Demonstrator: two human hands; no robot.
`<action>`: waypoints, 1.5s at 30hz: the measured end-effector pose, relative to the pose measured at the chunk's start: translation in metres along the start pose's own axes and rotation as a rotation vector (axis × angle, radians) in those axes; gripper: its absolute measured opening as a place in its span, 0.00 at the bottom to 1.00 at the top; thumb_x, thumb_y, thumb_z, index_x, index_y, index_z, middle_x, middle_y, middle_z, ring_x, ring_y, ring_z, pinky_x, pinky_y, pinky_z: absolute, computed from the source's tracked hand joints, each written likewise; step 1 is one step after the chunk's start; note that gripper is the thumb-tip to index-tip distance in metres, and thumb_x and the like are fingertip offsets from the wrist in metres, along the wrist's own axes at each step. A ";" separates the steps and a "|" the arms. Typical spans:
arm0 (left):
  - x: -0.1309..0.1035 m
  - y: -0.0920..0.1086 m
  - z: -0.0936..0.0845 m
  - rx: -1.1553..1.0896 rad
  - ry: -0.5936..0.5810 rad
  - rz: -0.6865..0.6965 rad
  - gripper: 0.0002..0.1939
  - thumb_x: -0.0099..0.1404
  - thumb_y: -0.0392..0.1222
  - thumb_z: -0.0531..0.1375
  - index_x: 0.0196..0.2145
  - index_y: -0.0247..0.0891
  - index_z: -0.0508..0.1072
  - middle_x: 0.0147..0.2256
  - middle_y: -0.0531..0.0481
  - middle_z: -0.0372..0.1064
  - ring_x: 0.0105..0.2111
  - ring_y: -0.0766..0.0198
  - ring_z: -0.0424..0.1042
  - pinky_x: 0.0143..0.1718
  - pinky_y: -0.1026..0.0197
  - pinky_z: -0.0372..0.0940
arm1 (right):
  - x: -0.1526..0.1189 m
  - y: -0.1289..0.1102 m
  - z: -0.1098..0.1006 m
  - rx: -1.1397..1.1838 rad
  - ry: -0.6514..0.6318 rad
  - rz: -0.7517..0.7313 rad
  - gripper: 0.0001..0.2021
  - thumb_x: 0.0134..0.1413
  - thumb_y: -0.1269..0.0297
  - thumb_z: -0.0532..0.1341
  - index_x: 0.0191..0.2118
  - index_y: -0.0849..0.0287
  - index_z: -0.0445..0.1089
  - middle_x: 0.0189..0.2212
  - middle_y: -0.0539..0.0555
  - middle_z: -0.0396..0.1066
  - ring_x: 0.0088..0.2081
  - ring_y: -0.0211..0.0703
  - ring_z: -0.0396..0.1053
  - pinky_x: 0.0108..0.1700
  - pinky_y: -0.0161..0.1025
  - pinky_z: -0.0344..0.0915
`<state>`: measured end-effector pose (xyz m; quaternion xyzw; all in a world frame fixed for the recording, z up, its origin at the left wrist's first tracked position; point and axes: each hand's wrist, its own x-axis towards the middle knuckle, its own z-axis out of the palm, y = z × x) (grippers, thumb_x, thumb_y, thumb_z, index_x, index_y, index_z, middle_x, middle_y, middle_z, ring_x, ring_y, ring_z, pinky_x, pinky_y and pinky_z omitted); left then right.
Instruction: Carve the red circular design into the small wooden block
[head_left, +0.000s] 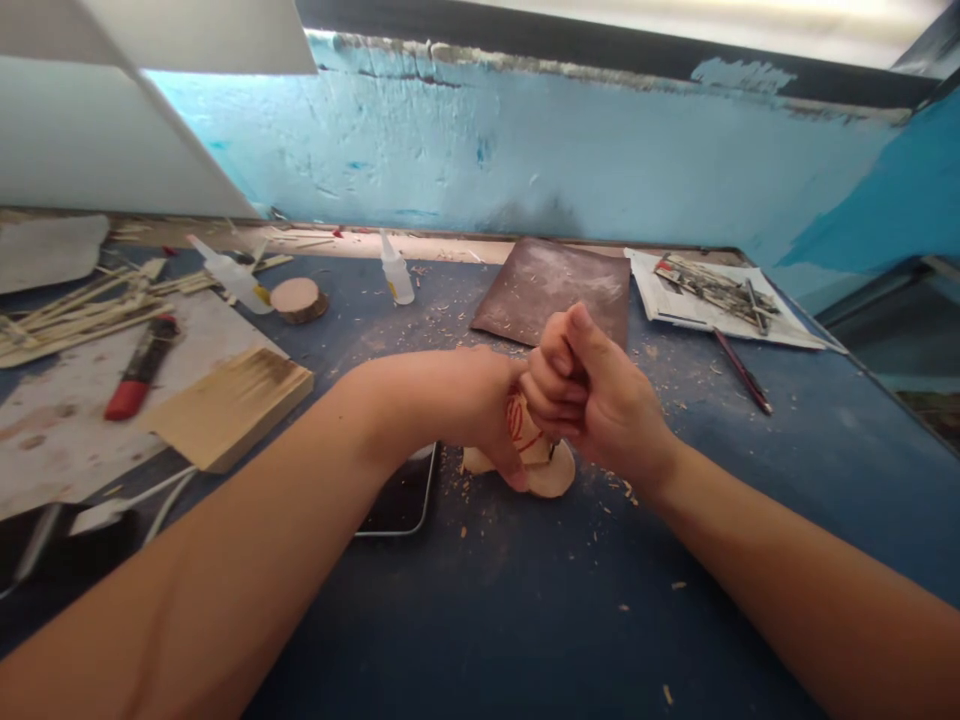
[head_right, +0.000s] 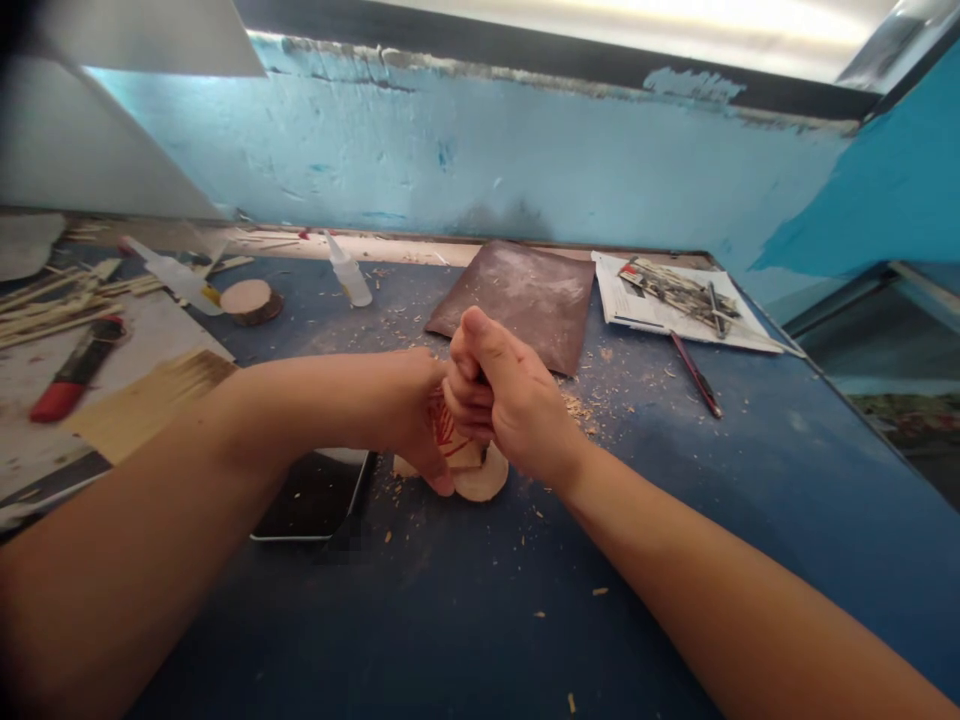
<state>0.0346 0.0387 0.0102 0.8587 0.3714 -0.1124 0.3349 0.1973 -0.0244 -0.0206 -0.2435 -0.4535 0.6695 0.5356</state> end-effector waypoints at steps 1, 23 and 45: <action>0.000 0.000 -0.001 0.019 -0.011 0.007 0.39 0.46 0.61 0.77 0.53 0.45 0.80 0.40 0.54 0.80 0.40 0.50 0.78 0.39 0.57 0.66 | 0.002 -0.004 0.003 -0.007 0.027 -0.012 0.23 0.74 0.50 0.63 0.28 0.54 0.58 0.20 0.41 0.45 0.19 0.33 0.41 0.19 0.33 0.40; 0.010 -0.010 -0.004 -0.017 -0.100 0.039 0.41 0.46 0.56 0.78 0.58 0.48 0.79 0.50 0.51 0.83 0.47 0.48 0.79 0.46 0.57 0.68 | 0.024 -0.006 0.016 -0.166 0.296 -0.162 0.21 0.72 0.49 0.65 0.32 0.51 0.57 0.19 0.38 0.50 0.14 0.30 0.47 0.15 0.32 0.42; 0.002 -0.005 -0.006 -0.064 -0.128 0.043 0.42 0.50 0.58 0.77 0.61 0.49 0.75 0.50 0.53 0.82 0.45 0.53 0.79 0.44 0.59 0.68 | 0.021 -0.002 0.017 -0.116 0.345 -0.098 0.23 0.67 0.44 0.69 0.33 0.51 0.58 0.19 0.38 0.51 0.13 0.30 0.46 0.13 0.33 0.40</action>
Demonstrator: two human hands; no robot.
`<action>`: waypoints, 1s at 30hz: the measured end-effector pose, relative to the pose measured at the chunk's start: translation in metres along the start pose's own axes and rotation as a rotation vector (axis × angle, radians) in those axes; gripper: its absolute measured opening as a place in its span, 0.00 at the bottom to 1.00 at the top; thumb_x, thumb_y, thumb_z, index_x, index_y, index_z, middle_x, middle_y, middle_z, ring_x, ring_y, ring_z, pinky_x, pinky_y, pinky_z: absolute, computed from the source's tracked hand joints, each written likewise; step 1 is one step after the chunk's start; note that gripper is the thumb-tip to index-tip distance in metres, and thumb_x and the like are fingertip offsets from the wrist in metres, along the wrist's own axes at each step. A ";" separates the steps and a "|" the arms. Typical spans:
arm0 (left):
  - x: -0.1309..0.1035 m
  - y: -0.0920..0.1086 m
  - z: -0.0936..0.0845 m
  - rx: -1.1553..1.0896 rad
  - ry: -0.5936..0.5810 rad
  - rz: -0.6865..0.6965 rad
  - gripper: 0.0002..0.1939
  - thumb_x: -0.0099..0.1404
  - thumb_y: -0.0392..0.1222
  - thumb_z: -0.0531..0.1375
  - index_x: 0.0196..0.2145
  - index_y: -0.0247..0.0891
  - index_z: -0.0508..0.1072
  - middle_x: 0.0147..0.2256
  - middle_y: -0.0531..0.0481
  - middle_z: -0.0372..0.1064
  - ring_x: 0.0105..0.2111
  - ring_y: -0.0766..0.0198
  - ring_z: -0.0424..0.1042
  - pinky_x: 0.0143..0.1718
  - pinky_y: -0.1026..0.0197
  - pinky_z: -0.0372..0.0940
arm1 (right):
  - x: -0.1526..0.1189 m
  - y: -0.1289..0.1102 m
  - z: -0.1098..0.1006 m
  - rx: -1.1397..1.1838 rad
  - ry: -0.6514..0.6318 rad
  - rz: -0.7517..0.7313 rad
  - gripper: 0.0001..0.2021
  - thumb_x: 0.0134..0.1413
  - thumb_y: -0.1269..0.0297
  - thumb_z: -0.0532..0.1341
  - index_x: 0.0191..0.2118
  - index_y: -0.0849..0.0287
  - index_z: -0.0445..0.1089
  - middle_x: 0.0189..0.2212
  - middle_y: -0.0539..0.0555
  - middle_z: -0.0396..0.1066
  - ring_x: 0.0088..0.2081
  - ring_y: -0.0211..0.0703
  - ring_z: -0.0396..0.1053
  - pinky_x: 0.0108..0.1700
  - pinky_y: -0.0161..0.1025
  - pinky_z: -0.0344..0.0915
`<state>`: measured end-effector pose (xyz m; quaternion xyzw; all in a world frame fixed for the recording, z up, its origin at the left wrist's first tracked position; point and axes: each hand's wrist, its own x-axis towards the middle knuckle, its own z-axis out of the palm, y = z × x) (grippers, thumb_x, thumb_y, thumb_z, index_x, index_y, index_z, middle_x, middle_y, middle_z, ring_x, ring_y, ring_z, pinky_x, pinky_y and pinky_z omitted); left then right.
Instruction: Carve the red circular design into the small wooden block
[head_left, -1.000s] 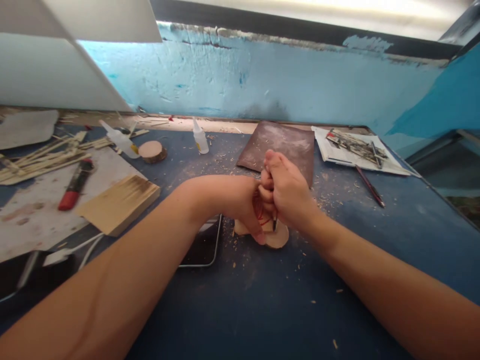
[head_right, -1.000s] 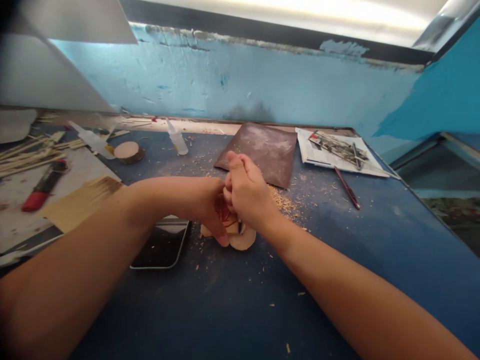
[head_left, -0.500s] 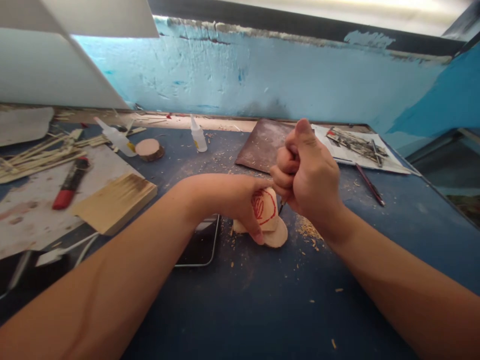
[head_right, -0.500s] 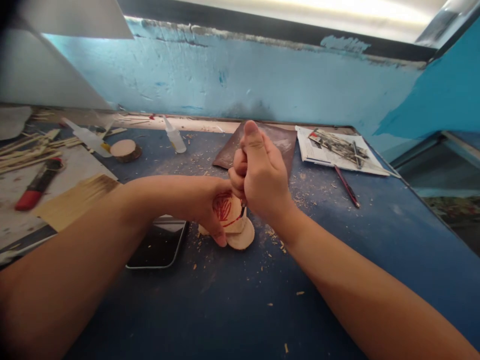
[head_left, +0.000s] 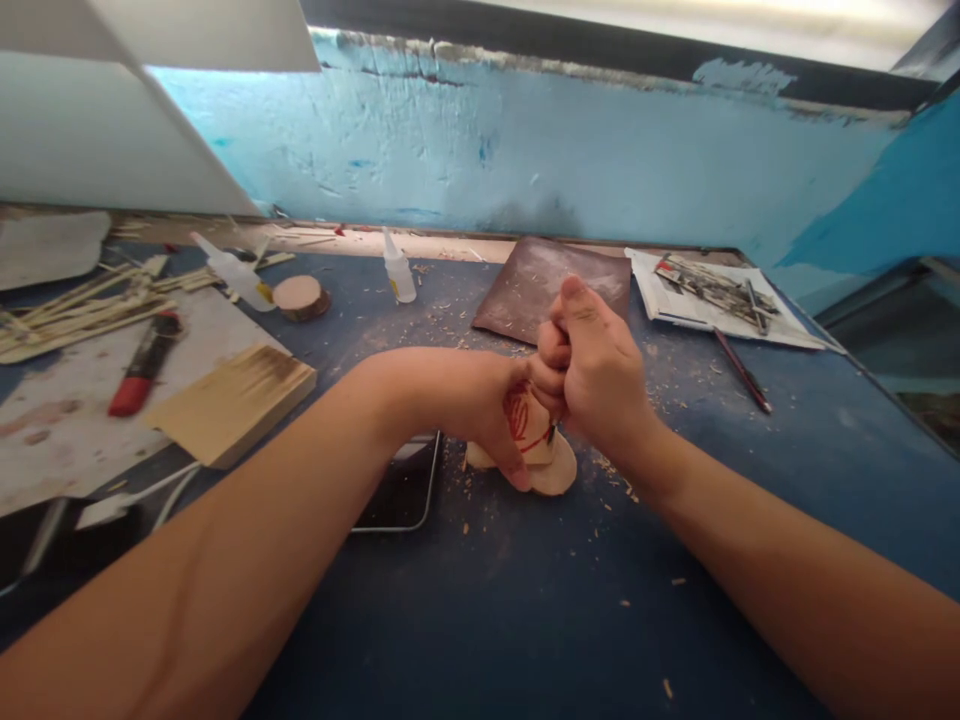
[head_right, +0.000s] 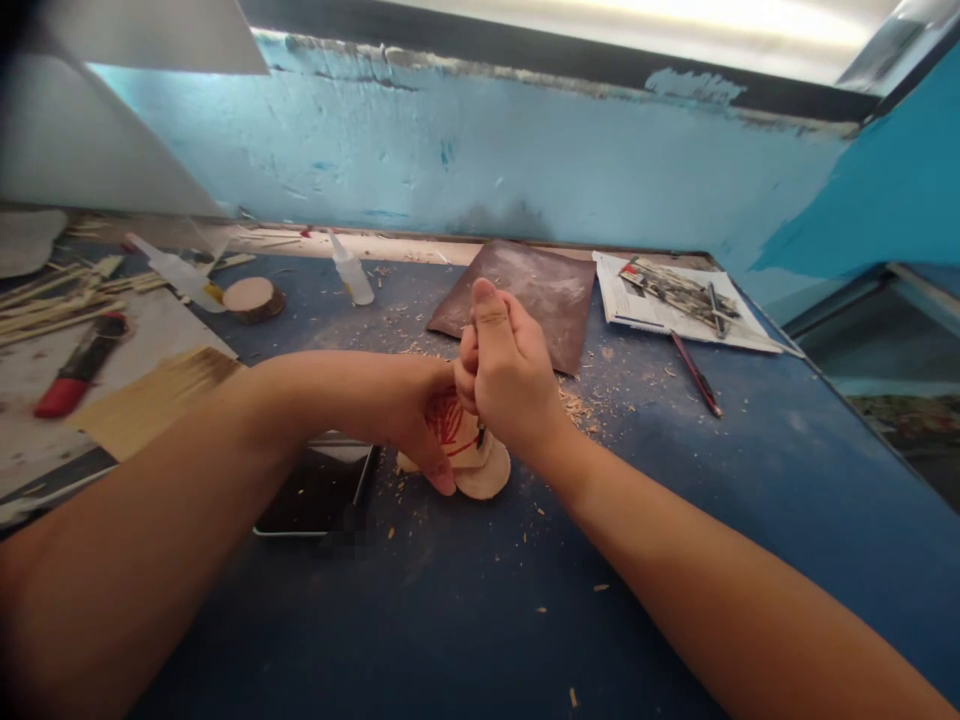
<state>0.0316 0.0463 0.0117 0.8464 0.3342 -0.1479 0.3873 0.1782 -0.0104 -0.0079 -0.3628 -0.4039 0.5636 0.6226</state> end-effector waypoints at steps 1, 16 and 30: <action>-0.001 0.001 0.000 0.001 0.006 0.004 0.42 0.50 0.59 0.77 0.61 0.48 0.75 0.50 0.53 0.82 0.45 0.53 0.79 0.45 0.59 0.68 | -0.001 0.000 0.000 -0.002 -0.006 0.005 0.24 0.67 0.44 0.69 0.33 0.51 0.57 0.19 0.38 0.50 0.13 0.30 0.45 0.13 0.33 0.40; -0.003 0.004 0.001 0.021 0.017 0.035 0.37 0.48 0.60 0.79 0.54 0.49 0.80 0.49 0.53 0.83 0.46 0.51 0.79 0.45 0.59 0.68 | -0.008 -0.003 0.002 -0.024 -0.015 -0.065 0.23 0.69 0.45 0.67 0.32 0.51 0.57 0.19 0.39 0.50 0.14 0.31 0.46 0.14 0.34 0.42; -0.001 0.006 0.003 0.029 0.014 0.003 0.44 0.44 0.62 0.80 0.58 0.51 0.78 0.46 0.54 0.84 0.41 0.51 0.80 0.40 0.58 0.68 | -0.007 -0.005 0.000 -0.053 -0.043 -0.069 0.23 0.68 0.46 0.69 0.32 0.51 0.58 0.19 0.39 0.50 0.14 0.31 0.45 0.15 0.35 0.43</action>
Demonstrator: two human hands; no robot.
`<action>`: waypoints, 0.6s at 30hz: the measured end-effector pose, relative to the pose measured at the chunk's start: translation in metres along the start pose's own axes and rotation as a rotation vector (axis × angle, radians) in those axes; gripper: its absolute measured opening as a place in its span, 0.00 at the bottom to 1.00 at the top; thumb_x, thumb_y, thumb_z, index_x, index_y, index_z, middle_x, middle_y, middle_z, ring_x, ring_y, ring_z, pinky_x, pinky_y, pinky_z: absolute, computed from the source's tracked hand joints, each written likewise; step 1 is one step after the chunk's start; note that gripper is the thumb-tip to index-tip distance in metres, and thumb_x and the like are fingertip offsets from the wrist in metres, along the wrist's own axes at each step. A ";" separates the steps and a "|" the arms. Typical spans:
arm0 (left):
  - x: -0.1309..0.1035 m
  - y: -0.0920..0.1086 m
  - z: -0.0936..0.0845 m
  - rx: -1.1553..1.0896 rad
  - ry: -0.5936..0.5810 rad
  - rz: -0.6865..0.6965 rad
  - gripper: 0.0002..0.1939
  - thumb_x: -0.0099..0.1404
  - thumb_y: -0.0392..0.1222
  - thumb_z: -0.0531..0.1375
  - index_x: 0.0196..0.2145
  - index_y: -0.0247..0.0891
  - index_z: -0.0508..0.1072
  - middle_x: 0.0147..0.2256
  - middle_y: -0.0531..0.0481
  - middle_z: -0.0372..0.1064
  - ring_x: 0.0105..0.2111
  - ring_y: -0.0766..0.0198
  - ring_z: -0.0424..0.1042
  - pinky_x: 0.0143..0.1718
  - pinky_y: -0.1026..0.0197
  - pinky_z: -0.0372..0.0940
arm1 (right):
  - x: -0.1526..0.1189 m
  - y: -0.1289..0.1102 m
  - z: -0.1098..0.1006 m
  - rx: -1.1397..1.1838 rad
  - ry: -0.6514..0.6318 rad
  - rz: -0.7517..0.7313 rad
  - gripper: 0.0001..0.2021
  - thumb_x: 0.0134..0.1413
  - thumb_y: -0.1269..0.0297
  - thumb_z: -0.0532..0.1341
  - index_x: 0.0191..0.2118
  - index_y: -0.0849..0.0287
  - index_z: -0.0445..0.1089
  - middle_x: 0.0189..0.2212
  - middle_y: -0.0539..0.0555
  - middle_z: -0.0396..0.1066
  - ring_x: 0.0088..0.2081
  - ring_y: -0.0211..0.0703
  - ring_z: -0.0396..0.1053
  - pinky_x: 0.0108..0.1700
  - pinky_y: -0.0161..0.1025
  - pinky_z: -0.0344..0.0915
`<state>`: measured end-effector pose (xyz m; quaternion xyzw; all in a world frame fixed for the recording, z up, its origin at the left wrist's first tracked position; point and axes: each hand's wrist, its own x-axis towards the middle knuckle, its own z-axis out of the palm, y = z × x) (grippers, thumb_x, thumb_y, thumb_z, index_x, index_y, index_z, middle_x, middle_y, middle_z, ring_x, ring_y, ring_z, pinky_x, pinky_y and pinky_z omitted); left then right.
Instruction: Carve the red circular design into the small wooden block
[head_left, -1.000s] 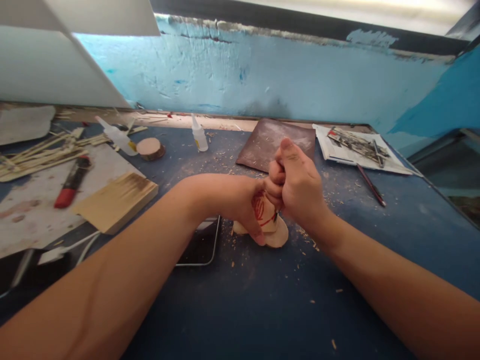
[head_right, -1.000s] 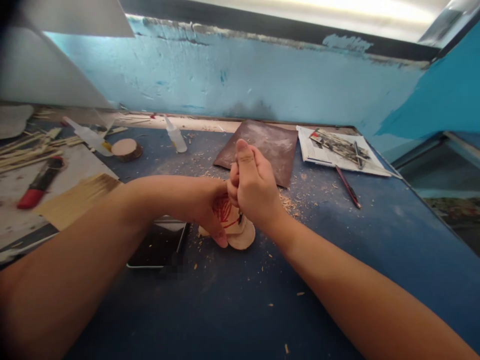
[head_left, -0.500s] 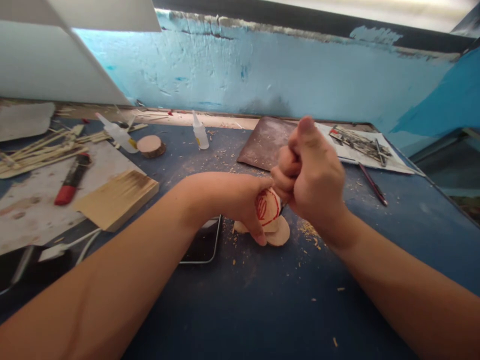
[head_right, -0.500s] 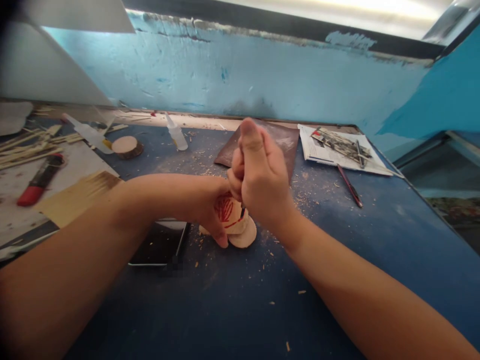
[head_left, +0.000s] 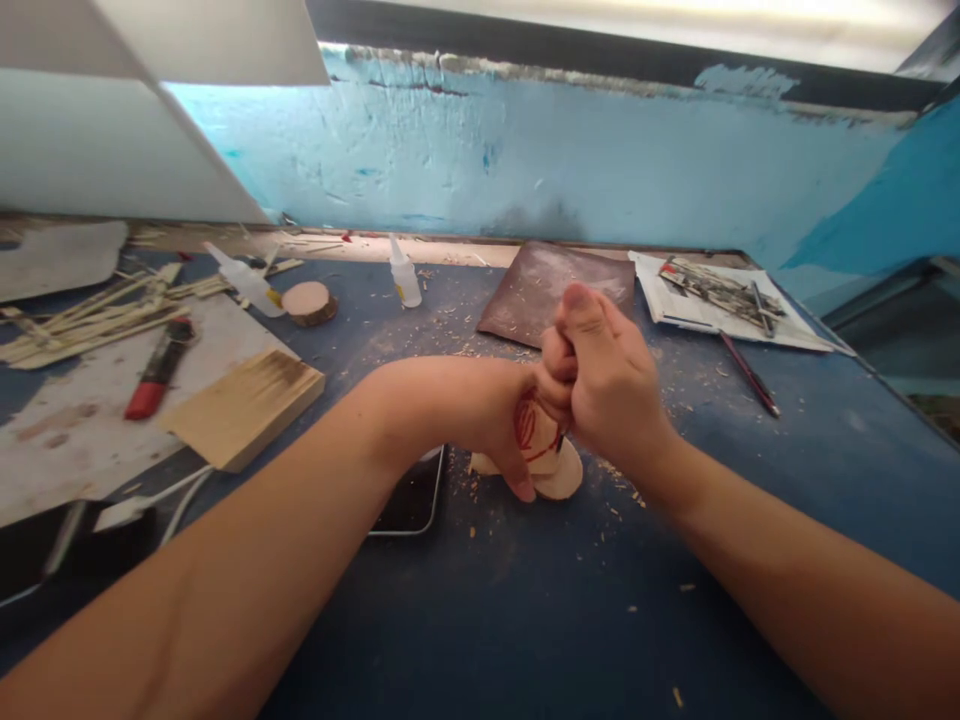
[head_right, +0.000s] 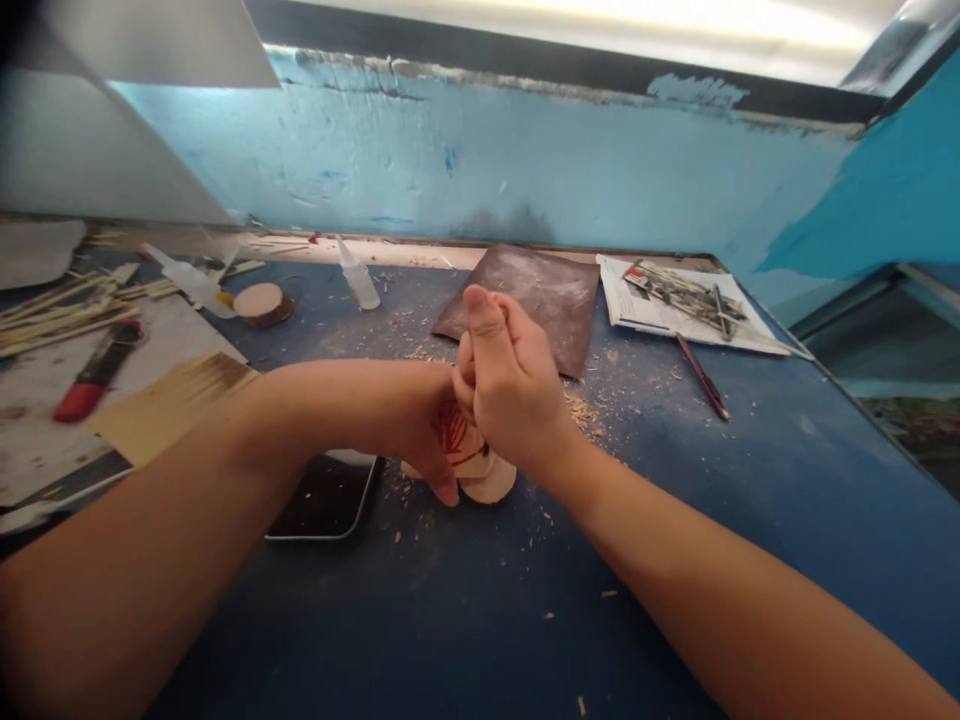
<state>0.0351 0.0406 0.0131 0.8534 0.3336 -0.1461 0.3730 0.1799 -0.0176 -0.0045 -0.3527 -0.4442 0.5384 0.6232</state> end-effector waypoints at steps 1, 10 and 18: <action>0.000 0.000 0.000 0.029 0.028 -0.023 0.48 0.42 0.63 0.80 0.60 0.51 0.76 0.48 0.52 0.84 0.43 0.49 0.80 0.40 0.57 0.68 | 0.000 -0.001 0.000 0.006 0.010 -0.010 0.23 0.68 0.46 0.69 0.32 0.51 0.58 0.19 0.39 0.50 0.14 0.31 0.45 0.15 0.35 0.42; -0.004 0.005 0.000 0.001 0.018 0.035 0.26 0.50 0.55 0.78 0.45 0.46 0.82 0.42 0.54 0.83 0.41 0.53 0.80 0.38 0.59 0.66 | -0.008 0.004 0.003 -0.007 -0.015 -0.001 0.19 0.70 0.51 0.68 0.33 0.52 0.61 0.19 0.39 0.53 0.15 0.30 0.48 0.15 0.33 0.47; -0.002 0.004 -0.002 0.030 0.019 -0.041 0.51 0.43 0.64 0.79 0.63 0.53 0.73 0.48 0.53 0.83 0.43 0.49 0.80 0.43 0.55 0.68 | -0.002 0.000 -0.001 0.041 0.078 0.026 0.21 0.70 0.51 0.67 0.33 0.51 0.57 0.20 0.39 0.50 0.14 0.29 0.45 0.15 0.33 0.39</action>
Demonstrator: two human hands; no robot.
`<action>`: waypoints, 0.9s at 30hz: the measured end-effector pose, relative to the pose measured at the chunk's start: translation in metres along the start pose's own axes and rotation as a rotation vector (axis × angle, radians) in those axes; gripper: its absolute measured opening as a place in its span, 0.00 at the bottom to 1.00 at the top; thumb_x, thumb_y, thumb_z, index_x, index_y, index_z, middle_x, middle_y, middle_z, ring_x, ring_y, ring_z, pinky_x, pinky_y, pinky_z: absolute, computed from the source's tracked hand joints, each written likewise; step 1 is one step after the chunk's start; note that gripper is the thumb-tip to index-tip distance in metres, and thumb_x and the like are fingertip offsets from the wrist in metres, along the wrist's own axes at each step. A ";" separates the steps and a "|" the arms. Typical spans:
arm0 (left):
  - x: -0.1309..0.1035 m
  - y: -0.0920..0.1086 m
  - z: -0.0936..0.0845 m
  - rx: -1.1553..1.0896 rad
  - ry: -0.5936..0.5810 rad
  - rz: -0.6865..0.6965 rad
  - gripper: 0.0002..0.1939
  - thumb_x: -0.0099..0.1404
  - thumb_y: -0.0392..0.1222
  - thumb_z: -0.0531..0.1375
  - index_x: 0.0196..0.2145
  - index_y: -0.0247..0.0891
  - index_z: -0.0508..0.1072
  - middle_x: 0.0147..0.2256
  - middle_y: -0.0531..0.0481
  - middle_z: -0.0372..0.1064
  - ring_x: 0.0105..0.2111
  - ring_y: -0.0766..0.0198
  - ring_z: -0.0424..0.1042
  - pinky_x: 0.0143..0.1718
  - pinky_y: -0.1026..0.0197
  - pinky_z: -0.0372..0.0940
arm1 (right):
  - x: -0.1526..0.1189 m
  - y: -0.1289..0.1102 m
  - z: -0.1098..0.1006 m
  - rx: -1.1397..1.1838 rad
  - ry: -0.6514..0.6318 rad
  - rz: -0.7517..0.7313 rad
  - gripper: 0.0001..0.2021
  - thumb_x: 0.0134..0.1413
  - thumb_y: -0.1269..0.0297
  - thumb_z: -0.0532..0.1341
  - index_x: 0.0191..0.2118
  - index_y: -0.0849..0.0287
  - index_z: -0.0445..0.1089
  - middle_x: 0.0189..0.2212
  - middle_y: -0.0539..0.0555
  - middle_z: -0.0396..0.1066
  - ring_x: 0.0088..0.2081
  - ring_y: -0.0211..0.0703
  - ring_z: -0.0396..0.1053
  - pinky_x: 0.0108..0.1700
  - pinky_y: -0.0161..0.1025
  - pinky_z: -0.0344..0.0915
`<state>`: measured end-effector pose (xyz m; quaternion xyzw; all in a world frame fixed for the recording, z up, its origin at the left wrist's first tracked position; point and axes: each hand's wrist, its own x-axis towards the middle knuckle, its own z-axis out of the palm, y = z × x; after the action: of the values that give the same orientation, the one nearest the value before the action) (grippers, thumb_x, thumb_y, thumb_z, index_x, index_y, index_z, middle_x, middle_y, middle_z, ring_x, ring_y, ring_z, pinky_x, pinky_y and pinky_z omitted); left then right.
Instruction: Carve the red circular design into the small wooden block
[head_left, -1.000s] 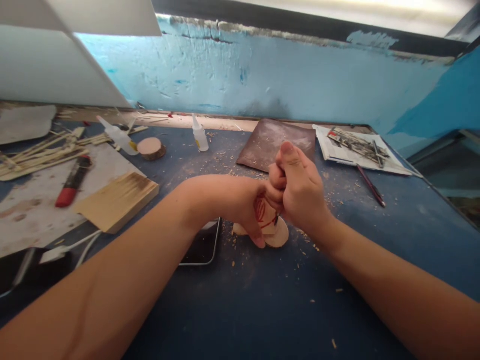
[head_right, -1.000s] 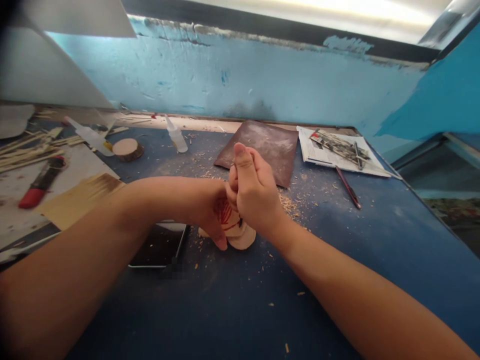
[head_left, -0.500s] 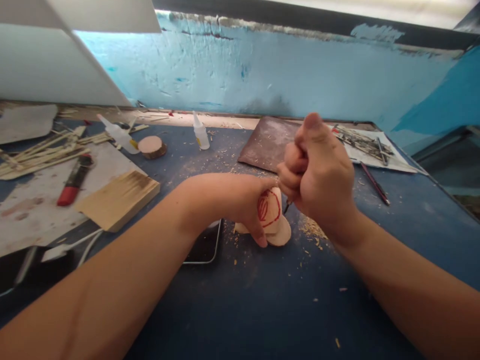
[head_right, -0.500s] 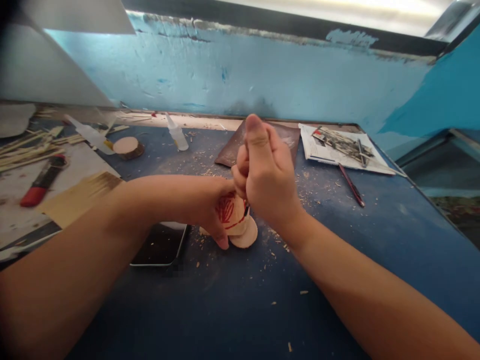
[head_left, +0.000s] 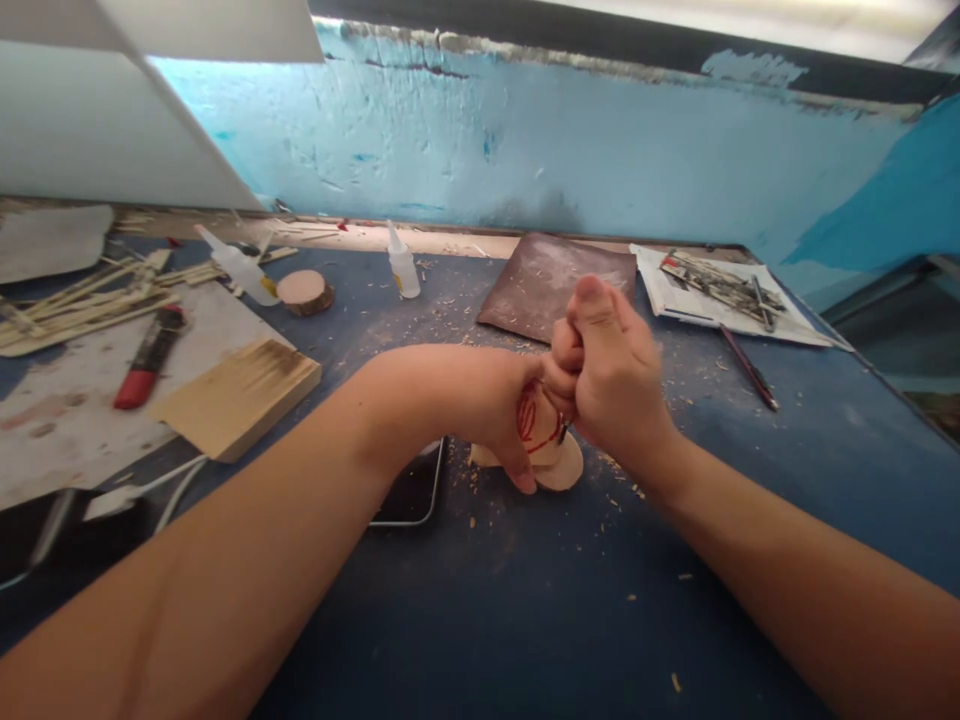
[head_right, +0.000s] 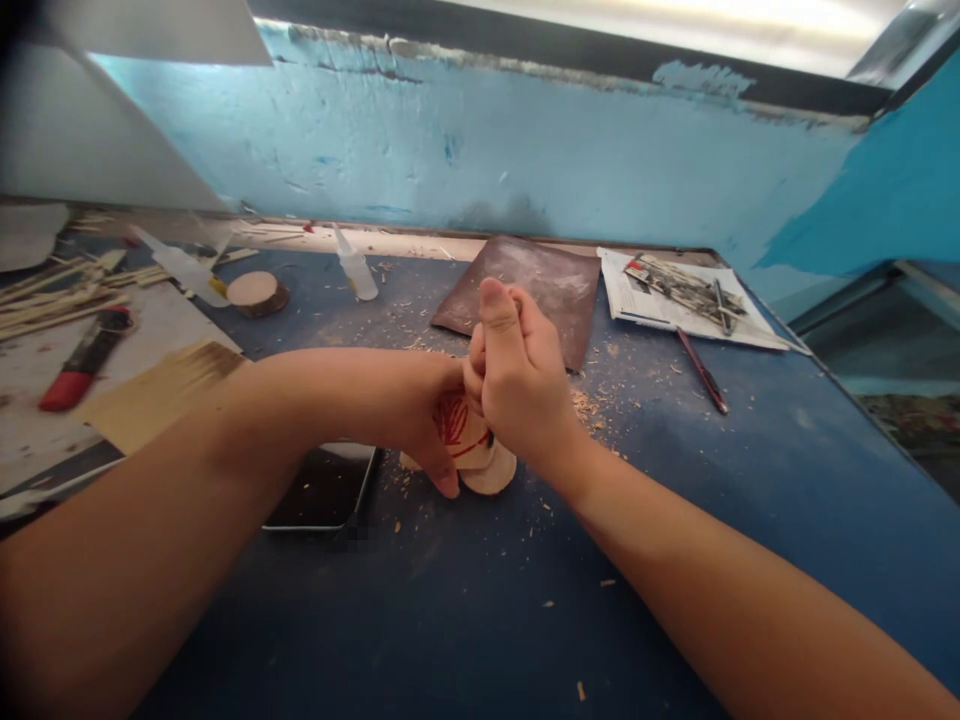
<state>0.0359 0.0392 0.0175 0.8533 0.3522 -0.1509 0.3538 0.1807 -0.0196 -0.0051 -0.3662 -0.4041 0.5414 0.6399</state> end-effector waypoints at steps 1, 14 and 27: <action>0.000 0.000 0.000 -0.015 -0.005 0.013 0.50 0.44 0.63 0.79 0.63 0.53 0.74 0.48 0.54 0.83 0.43 0.50 0.80 0.44 0.56 0.68 | 0.001 0.003 -0.002 0.002 0.000 0.024 0.20 0.70 0.51 0.68 0.33 0.51 0.57 0.20 0.38 0.51 0.13 0.29 0.45 0.15 0.33 0.39; 0.001 0.002 0.003 0.071 0.044 -0.078 0.54 0.37 0.68 0.79 0.61 0.51 0.75 0.48 0.49 0.84 0.42 0.46 0.81 0.39 0.55 0.67 | 0.002 0.002 -0.001 0.027 -0.023 -0.020 0.21 0.69 0.52 0.69 0.33 0.51 0.57 0.18 0.37 0.50 0.13 0.28 0.45 0.14 0.30 0.42; -0.001 0.006 0.003 0.126 0.069 -0.121 0.57 0.37 0.67 0.79 0.64 0.50 0.73 0.48 0.47 0.83 0.47 0.42 0.80 0.43 0.54 0.69 | 0.004 -0.016 0.004 0.002 -0.012 -0.030 0.24 0.68 0.46 0.69 0.31 0.51 0.55 0.18 0.38 0.46 0.14 0.29 0.41 0.14 0.33 0.39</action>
<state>0.0396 0.0339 0.0189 0.8556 0.4047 -0.1644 0.2776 0.1839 -0.0176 0.0114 -0.3562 -0.4129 0.5341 0.6460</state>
